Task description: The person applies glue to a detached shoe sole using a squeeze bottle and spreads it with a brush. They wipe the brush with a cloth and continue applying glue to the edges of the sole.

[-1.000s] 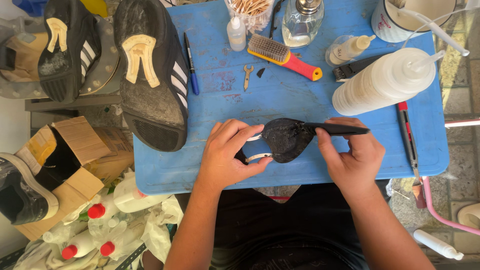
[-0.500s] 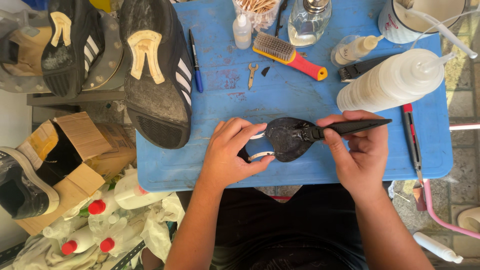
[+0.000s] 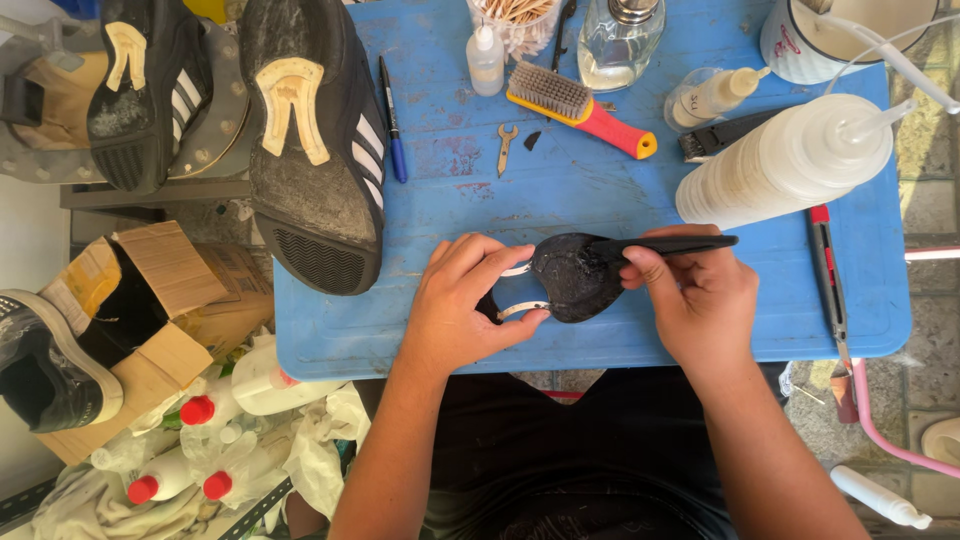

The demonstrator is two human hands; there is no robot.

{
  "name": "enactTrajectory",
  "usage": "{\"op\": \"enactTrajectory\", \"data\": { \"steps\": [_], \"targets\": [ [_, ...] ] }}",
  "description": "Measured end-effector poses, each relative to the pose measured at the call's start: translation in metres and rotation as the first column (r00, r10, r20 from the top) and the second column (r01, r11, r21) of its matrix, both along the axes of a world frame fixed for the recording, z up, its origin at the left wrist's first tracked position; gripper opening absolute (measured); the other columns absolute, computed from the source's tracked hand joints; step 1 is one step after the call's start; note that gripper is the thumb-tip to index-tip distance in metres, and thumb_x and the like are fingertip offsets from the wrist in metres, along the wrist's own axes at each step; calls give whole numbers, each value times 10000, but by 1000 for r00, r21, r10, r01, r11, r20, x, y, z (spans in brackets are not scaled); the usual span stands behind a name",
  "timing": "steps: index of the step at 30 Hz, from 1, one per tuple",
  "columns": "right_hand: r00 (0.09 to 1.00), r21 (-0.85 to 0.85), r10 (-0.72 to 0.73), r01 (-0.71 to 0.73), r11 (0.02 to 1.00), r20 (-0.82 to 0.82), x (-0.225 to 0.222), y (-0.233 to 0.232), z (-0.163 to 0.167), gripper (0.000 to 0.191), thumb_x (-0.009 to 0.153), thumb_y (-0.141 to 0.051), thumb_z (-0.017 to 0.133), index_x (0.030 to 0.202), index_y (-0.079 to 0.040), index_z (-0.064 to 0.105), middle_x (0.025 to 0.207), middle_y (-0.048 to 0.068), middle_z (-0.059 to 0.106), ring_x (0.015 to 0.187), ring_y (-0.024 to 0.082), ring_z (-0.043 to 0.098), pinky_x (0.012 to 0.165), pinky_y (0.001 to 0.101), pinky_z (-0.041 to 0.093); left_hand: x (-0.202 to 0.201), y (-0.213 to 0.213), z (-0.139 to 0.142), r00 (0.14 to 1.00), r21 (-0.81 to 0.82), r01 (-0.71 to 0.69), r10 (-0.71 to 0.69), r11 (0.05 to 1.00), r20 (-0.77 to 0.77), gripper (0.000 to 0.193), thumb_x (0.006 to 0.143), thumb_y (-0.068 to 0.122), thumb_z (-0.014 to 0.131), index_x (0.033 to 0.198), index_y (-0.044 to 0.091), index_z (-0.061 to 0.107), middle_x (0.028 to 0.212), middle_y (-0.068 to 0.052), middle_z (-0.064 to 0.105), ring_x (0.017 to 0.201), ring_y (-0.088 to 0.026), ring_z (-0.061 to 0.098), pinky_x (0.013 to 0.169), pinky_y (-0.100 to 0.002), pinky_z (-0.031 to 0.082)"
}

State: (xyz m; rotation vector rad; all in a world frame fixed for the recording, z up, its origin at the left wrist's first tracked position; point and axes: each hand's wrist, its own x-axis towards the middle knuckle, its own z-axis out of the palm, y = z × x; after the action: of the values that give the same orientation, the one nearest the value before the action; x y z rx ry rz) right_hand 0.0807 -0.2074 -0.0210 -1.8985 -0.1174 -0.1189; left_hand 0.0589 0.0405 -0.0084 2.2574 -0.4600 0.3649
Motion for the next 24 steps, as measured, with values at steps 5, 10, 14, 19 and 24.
{"op": "enactTrajectory", "data": {
  "steps": [5,10,14,19,24],
  "targets": [
    [984,-122,55,-34,992,171,-2,0,8,142,1005,-14,732,1070,49,622,966,112,733,822,152,746,735,264,600,0,-1,0,1000,6,0,0,1000,6,594,653,278,922,1182,108,711,1006,-13,644,908,-199,629,798,-354,431],
    [970,-129,101,-73,989,222,-1,0,7,131,1009,0,726,1086,57,636,1041,118,723,840,140,718,779,264,613,0,-1,1,1000,-9,11,-11,1000,-4,598,652,274,915,1187,107,709,1008,-9,648,907,-195,626,794,-351,427],
    [980,-38,118,-114,993,163,1,1,4,122,996,3,722,1083,47,648,1049,111,726,851,128,718,753,251,608,0,0,1,1000,15,9,-9,1000,-10,600,661,282,921,1195,107,711,1000,-9,644,905,-197,620,795,-355,421],
    [978,-98,104,-88,991,180,2,3,3,119,997,10,729,1075,50,649,1055,115,736,862,135,729,761,260,605,1,-1,0,1000,11,5,-5,1000,-26,592,657,278,915,1187,108,713,1004,-11,644,907,-196,623,796,-354,421],
    [971,-65,197,-190,980,137,4,1,5,117,971,7,730,1059,45,663,1054,111,737,850,141,723,755,260,610,1,0,0,1000,4,11,-11,1000,-18,592,669,273,917,1198,109,710,1021,-5,652,949,-199,634,833,-354,433]
  ]
}}
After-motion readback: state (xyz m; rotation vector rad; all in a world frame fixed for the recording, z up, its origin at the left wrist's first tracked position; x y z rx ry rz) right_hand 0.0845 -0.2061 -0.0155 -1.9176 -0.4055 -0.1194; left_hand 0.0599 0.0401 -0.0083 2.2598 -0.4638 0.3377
